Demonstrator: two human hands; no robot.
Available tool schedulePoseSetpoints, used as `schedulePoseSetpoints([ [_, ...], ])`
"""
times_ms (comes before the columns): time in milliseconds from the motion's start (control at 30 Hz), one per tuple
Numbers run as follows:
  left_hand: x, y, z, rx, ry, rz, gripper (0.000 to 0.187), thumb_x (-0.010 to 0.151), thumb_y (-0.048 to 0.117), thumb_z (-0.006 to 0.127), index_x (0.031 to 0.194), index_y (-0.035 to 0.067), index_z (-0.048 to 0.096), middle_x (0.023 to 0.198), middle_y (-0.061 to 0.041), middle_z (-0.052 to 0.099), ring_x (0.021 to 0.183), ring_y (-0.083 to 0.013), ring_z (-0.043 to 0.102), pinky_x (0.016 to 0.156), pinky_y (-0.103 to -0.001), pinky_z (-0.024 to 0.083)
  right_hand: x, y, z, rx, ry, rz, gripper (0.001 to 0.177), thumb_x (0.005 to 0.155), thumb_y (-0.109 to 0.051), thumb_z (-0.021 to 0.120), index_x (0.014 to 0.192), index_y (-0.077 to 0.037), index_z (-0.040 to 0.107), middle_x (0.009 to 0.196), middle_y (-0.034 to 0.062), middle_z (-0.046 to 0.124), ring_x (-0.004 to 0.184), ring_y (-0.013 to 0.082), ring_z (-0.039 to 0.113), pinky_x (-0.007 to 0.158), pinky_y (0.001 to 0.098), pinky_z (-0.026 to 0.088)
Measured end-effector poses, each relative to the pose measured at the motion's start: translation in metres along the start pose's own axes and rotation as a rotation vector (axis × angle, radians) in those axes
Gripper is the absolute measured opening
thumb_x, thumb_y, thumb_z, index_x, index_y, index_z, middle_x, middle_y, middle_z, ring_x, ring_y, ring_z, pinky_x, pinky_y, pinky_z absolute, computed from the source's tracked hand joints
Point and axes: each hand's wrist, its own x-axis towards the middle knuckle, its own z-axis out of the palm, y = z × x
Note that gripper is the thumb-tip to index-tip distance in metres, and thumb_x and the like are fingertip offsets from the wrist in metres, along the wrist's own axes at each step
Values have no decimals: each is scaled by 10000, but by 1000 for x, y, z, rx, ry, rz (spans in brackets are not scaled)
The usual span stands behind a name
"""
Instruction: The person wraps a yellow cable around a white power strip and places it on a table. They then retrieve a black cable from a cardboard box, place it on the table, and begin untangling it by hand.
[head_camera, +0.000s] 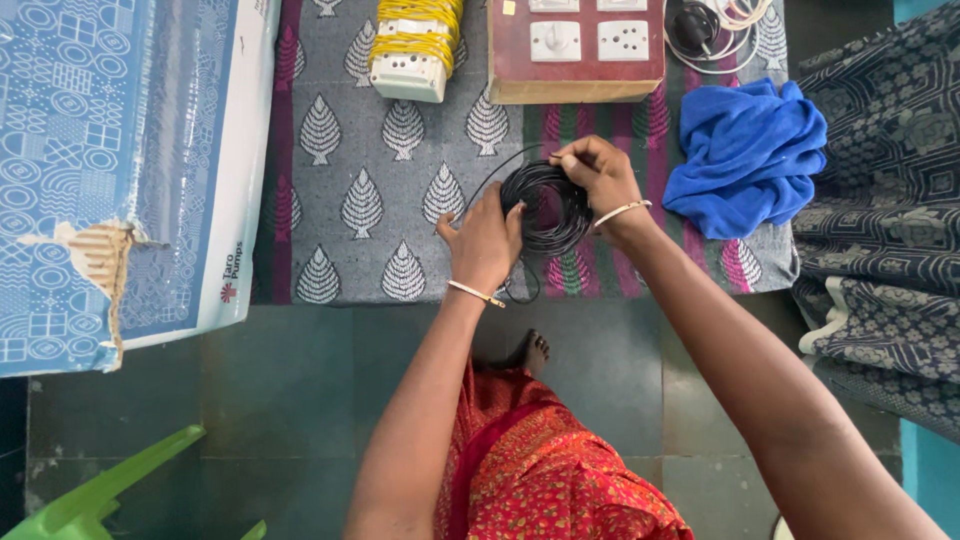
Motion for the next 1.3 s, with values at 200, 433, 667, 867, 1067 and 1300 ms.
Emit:
schedulePoseSetpoints([
  [200, -4, 22, -38, 101, -181, -23, 438, 1089, 420, 491, 1312, 57, 596, 1128, -152, 712, 1084, -340, 666, 971, -506, 451, -4, 12, -24, -53, 21, -30, 52, 1012, -30, 608, 1050, -7, 634, 1038, 65, 729, 938, 97, 651, 889, 238, 519],
  [433, -17, 23, -69, 248, 347, 867, 324, 980, 124, 619, 1301, 78, 622, 1218, -75, 676, 1233, -238, 626, 1169, -511, 391, -2, 20, -36, -100, 244, 81, 62, 1023, -58, 603, 1042, -5, 628, 923, 100, 725, 765, 122, 643, 694, 268, 534],
  [667, -45, 16, -12, 320, 167, 882, 516, 903, 260, 619, 1351, 6, 582, 1329, -157, 632, 1264, -288, 576, 1176, -413, 338, 11, 46, -39, -111, 337, 88, 66, 1034, -70, 552, 1058, -9, 553, 838, 121, 709, 660, 130, 659, 585, 260, 537],
  [867, -43, 9, 26, 587, 187, 741, 352, 868, 221, 697, 1165, 44, 632, 1115, -95, 660, 1146, -248, 599, 1062, -376, 439, 19, 56, -39, 119, 313, 221, 103, 1074, -135, 476, 1080, -33, 492, 779, 117, 685, 501, 92, 479, 429, 255, 380],
  [1067, -34, 12, 19, 389, 159, 658, 362, 669, 318, 799, 904, 99, 633, 904, -65, 635, 959, -255, 590, 867, -385, 451, 20, 38, -26, 281, 292, 160, 108, 1103, -128, 485, 1060, -29, 488, 732, 70, 592, 522, 117, 513, 471, 286, 427],
  [1300, -40, 10, 5, 332, 70, 456, 465, 649, 471, 847, 889, 99, 703, 846, -80, 693, 823, -289, 636, 786, -429, 450, 12, -27, 12, 567, 61, 246, 106, 1041, -38, 487, 938, -18, 499, 686, 34, 506, 493, 149, 474, 920, 542, 597],
])
